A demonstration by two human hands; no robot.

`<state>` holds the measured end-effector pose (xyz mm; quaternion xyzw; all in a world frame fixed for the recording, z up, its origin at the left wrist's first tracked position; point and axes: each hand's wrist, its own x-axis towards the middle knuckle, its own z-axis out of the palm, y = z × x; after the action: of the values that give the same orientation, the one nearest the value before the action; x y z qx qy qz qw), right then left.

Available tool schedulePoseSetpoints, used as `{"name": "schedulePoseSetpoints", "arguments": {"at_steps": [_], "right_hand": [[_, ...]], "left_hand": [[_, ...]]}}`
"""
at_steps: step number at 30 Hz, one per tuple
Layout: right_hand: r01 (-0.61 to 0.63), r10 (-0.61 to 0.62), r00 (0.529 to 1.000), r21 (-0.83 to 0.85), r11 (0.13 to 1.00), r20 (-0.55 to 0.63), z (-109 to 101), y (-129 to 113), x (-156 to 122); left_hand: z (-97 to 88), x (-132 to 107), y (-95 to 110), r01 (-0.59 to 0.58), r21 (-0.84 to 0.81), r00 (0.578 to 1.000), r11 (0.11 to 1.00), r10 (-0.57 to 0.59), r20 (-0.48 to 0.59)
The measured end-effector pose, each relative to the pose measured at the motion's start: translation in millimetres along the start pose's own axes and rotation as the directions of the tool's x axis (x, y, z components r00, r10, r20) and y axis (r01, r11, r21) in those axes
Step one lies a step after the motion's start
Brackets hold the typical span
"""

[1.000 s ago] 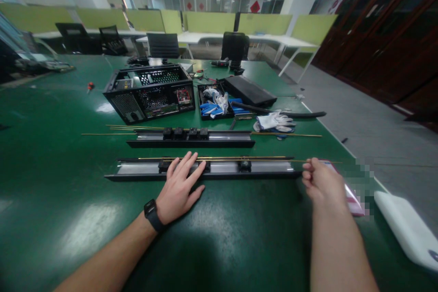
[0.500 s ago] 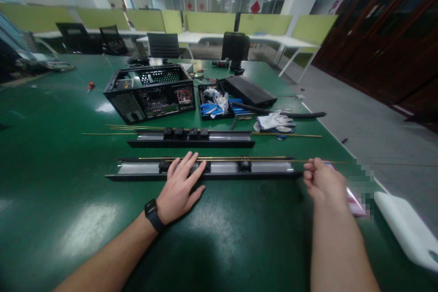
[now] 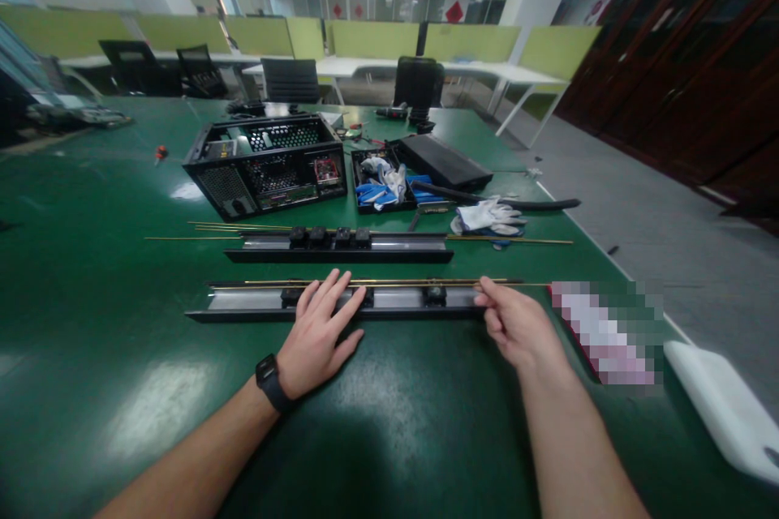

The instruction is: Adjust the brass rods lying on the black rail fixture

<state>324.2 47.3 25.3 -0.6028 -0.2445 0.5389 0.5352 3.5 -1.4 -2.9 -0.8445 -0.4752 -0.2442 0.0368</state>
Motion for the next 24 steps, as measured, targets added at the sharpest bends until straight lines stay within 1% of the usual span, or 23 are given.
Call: {"name": "schedulePoseSetpoints", "arguments": {"at_steps": [2, 4, 5, 8, 10, 11, 13, 16, 17, 18, 20, 23, 24], "right_hand": [[-0.027, 0.027, 0.999, -0.009, 1.0, 0.028, 7.7, 2.8, -4.8], [-0.033, 0.033, 0.999, -0.004, 0.999, 0.011, 9.5, 1.0, -6.9], [-0.03, 0.03, 0.999, 0.009, 1.0, -0.02, 7.9, -1.5, -6.6], [-0.014, 0.027, 0.986, 0.08, 0.997, -0.162, -1.9, -10.8, -2.3], [0.007, 0.017, 0.978, 0.115, 0.993, -0.209, -6.1, -13.6, -0.4], [0.014, 0.01, 0.979, 0.118, 0.993, -0.203, -5.9, -13.1, -0.6], [0.021, -0.007, 0.99, 0.098, 0.995, -0.144, -0.4, -8.3, -3.7], [0.008, -0.007, 1.0, 0.04, 0.999, -0.013, 12.5, 1.6, -10.6], [0.008, -0.009, 1.0, 0.026, 1.0, 0.014, 15.1, 3.6, -12.0], [0.011, -0.011, 1.0, 0.022, 1.0, 0.018, 16.1, 4.5, -12.5], [0.027, -0.026, 0.999, 0.036, 0.999, -0.038, 13.5, 3.2, -10.7], [0.075, -0.062, 0.984, 0.074, 0.994, -0.166, 4.9, -1.0, -5.1], [0.088, -0.072, 0.981, 0.081, 0.993, -0.18, 3.4, -1.2, -4.0]], "left_hand": [[0.4, 0.0, 0.0, 0.0, 0.002, 1.0, 1.0, 0.0, -0.001], [0.7, 0.1, 0.1, 0.0, 0.002, 1.0, 1.0, 0.0, -0.005], [0.7, 0.1, 0.2, 0.001, 0.003, 1.0, 1.0, -0.001, -0.006], [0.9, 0.4, 0.4, 0.0, 0.003, 1.0, 1.0, 0.0, -0.006], [1.0, 0.6, 0.5, -0.005, 0.001, 1.0, 1.0, 0.005, -0.008], [1.1, 0.6, 0.5, -0.006, 0.0, 1.0, 1.0, 0.006, -0.011], [1.3, 0.7, 0.4, -0.006, -0.001, 1.0, 1.0, 0.006, -0.017], [1.3, 0.9, 0.5, -0.001, 0.0, 1.0, 1.0, 0.001, -0.021], [1.2, 0.9, 0.5, 0.0, 0.001, 1.0, 1.0, 0.0, -0.02], [1.0, 0.9, 0.5, 0.002, 0.001, 1.0, 1.0, -0.002, -0.02], [0.4, 0.8, 0.6, 0.004, -0.001, 1.0, 1.0, -0.004, -0.017], [-0.1, 0.8, 0.8, -0.002, -0.003, 1.0, 1.0, 0.002, -0.008], [0.0, 0.8, 0.9, -0.004, -0.004, 1.0, 1.0, 0.004, -0.006]]}}
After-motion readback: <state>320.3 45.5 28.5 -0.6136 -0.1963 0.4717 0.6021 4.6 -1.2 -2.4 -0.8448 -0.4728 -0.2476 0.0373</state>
